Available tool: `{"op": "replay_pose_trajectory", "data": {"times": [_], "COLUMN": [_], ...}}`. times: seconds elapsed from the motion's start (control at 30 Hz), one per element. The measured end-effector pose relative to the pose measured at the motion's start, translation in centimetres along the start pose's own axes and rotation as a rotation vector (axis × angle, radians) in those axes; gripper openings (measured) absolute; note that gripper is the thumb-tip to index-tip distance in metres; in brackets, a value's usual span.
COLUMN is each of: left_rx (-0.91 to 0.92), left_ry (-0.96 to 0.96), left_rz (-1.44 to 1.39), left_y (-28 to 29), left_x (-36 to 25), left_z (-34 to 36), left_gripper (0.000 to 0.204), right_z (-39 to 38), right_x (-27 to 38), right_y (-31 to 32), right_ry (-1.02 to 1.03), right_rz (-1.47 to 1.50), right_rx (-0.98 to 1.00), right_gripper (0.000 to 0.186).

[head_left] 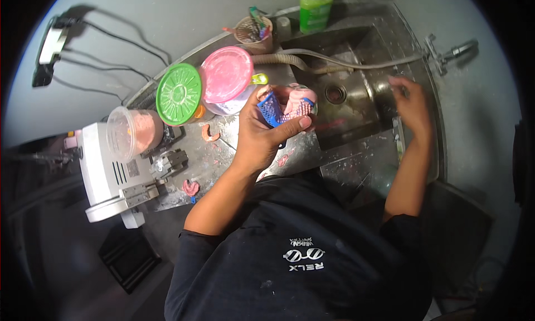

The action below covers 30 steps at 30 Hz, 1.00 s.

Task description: The person rinses a mixing bowl in a sink, then scoops pink powder from a container into the bowl, mixes it with water, and applies the resulting paste onto several dental trays one at a time.

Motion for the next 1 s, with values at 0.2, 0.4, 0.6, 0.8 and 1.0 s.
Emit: {"op": "replay_pose_trajectory", "data": {"times": [0.2, 0.4, 0.6, 0.8, 1.0], "left_rx": [0.090, -0.016, 0.031, 0.100, 0.258], "left_ry": [0.030, -0.001, -0.029, 0.097, 0.234], "left_rz": [0.051, -0.080, -0.260, -0.423, -0.704], "left_y": [-3.7, -3.6, -3.9, -3.9, -3.5], "left_x": [0.3, 0.4, 0.5, 1.0, 0.8], "left_z": [1.4, 1.1, 0.0, -0.1, 0.0], "left_gripper": [0.040, 0.042, 0.040, 0.037, 0.041], "right_z": [-3.9, -6.1, -7.5, -8.5, 0.0], "right_x": [17.1, 20.2, 21.7, 22.1, 4.8], "right_y": [-2.2, -1.2, -2.7, -4.6, 3.5], "right_ry": [0.564, 0.709, 0.756, 0.749, 0.209], "right_rz": [0.788, 0.549, 0.477, 0.255, 1.063], "right_rx": [-0.092, -0.308, -0.264, -0.193, -0.706], "right_gripper": [0.050, 0.056, 0.068, 0.079, 0.066]}}
Point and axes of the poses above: each hand's wrist, its own z-axis towards the middle knuckle, its own y-axis out of the back of the hand, x = y × z, the point moved 9 cm from there along z, towards the middle knuckle, and after that the axes turned 10 degrees about y, right-handed, at the moved point
